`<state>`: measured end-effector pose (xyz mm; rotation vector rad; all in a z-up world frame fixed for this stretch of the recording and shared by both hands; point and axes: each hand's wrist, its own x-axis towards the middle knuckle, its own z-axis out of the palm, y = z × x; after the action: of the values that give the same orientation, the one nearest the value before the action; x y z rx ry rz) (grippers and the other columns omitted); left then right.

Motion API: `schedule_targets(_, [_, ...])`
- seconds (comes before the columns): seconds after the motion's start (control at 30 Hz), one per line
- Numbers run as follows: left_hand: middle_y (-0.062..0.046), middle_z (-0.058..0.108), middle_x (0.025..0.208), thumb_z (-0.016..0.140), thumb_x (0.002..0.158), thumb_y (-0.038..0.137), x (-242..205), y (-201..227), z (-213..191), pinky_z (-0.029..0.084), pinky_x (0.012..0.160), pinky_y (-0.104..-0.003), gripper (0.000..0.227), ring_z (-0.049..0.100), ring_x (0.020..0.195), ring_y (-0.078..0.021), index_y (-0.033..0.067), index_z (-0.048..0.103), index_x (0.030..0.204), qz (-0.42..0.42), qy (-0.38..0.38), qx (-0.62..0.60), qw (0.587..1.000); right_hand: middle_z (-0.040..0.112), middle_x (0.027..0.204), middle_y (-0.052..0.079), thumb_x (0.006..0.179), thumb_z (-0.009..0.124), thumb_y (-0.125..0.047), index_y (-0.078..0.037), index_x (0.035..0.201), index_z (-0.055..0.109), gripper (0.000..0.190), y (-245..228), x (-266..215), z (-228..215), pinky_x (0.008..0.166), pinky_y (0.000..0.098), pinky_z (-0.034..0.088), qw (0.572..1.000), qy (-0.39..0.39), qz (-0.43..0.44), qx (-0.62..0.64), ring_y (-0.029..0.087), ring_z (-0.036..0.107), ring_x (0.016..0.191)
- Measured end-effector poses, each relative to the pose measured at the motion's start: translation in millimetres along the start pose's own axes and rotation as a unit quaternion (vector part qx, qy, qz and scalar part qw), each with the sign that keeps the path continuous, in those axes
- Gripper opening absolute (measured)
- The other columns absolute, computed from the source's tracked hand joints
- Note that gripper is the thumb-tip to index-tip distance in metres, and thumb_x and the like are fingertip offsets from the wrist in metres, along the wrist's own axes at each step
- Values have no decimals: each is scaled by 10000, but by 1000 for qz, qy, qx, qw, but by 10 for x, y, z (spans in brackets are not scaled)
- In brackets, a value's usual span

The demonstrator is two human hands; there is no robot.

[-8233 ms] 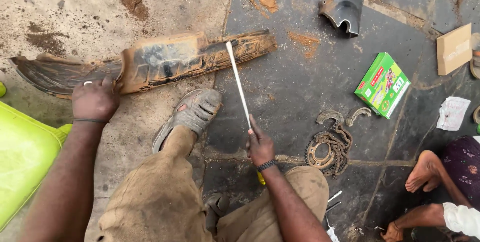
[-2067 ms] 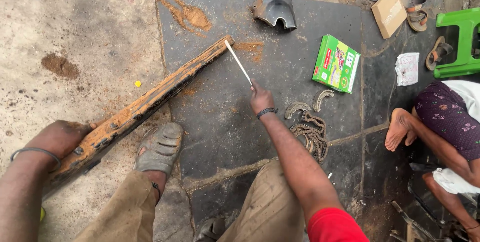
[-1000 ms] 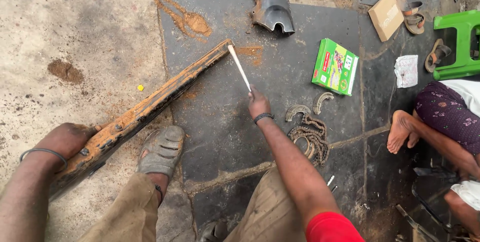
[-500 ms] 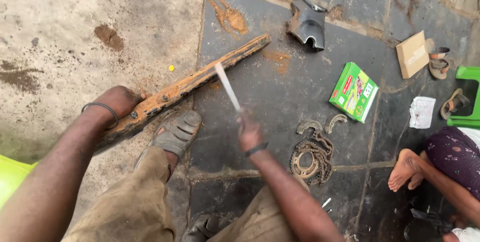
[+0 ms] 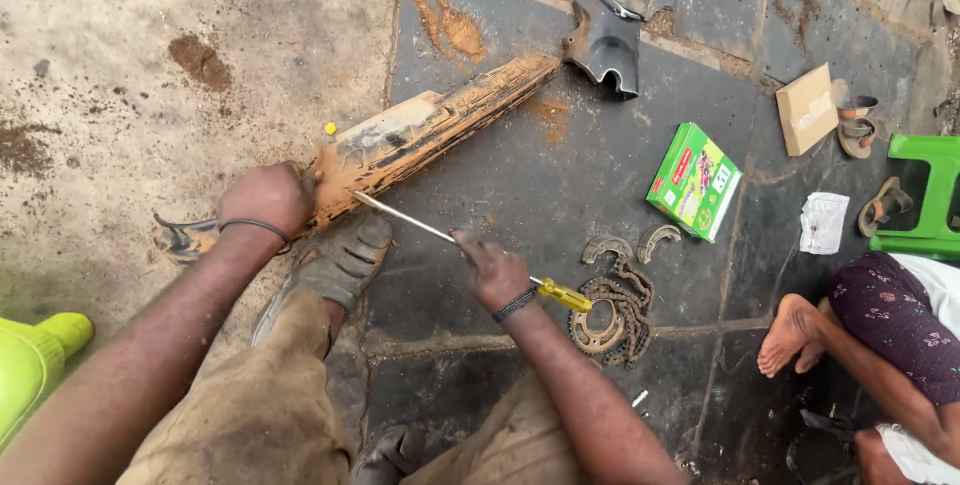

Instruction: Using a screwdriver and flat tool to scrape dried mud and debris from the inside of a motorcycle mudguard.

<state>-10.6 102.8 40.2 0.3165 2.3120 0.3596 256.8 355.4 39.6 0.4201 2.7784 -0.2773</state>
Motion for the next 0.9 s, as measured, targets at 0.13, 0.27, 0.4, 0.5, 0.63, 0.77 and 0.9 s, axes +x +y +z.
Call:
schedule_targets(0.13, [-260, 742, 1023, 537, 1038, 467, 157, 54, 215, 563, 859, -550, 454, 711, 978, -446, 61, 728, 1109, 43, 45, -6, 998, 734, 1001, 169, 876, 657, -164, -393, 1448, 558, 624, 244, 39, 375, 632, 427, 616, 993, 107, -34, 36, 305, 733, 741])
schedule_targets(0.27, [-249, 736, 999, 554, 1012, 350, 280, -87, 382, 564, 825, -561, 350, 715, 946, -441, 63, 698, 1149, 47, 69, -18, 996, 729, 925, 149, 978, 683, -228, -352, 1392, 634, 435, 320, -14, 349, 680, 448, 596, 996, 80, 0, 50, 314, 721, 785])
schedule_targets(0.4, [-259, 728, 984, 590, 1021, 422, 442, -317, 598, 551, 851, -552, 408, 696, 957, -448, 53, 687, 1165, 97, 70, -38, 992, 730, 882, 120, 993, 679, -191, -193, 1321, 687, 328, 363, -52, -18, 646, 397, 578, 969, 123, 55, 205, 244, 715, 730])
schedule_targets(0.5, [-265, 731, 1010, 614, 984, 413, 390, -415, 583, 547, 909, -528, 407, 701, 980, -435, 62, 707, 1168, 135, 23, -69, 988, 709, 946, 133, 1009, 652, -152, -129, 1287, 690, 281, 322, -44, -87, 668, 365, 579, 947, 217, 40, 236, 227, 711, 789])
schedule_targets(0.63, [-217, 728, 1102, 626, 924, 472, 104, -605, 408, 540, 948, -514, 479, 692, 1041, -399, 128, 672, 1254, 142, -94, -20, 985, 714, 901, 96, 1037, 635, -138, -147, 1338, 667, 303, 255, 25, -19, 697, 347, 578, 947, 186, 27, 260, 197, 704, 799])
schedule_targets(0.77, [-134, 703, 1216, 570, 943, 515, -75, -966, 422, 438, 1080, -514, 515, 671, 1131, -307, 157, 612, 1311, 192, -21, 223, 956, 736, 915, 74, 983, 613, -77, -239, 1475, 558, 521, -3, 120, -79, 720, 359, 593, 967, 56, 39, 244, 183, 727, 780])
schedule_targets(0.9, [-85, 744, 1148, 489, 988, 418, -52, -1141, 512, 452, 1108, -492, 401, 724, 1003, -236, 172, 671, 1248, 233, 66, 296, 924, 729, 888, 63, 949, 568, 5, -358, 1487, 551, 650, -15, 274, 260, 718, 376, 617, 979, 39, -41, 197, 202, 726, 777])
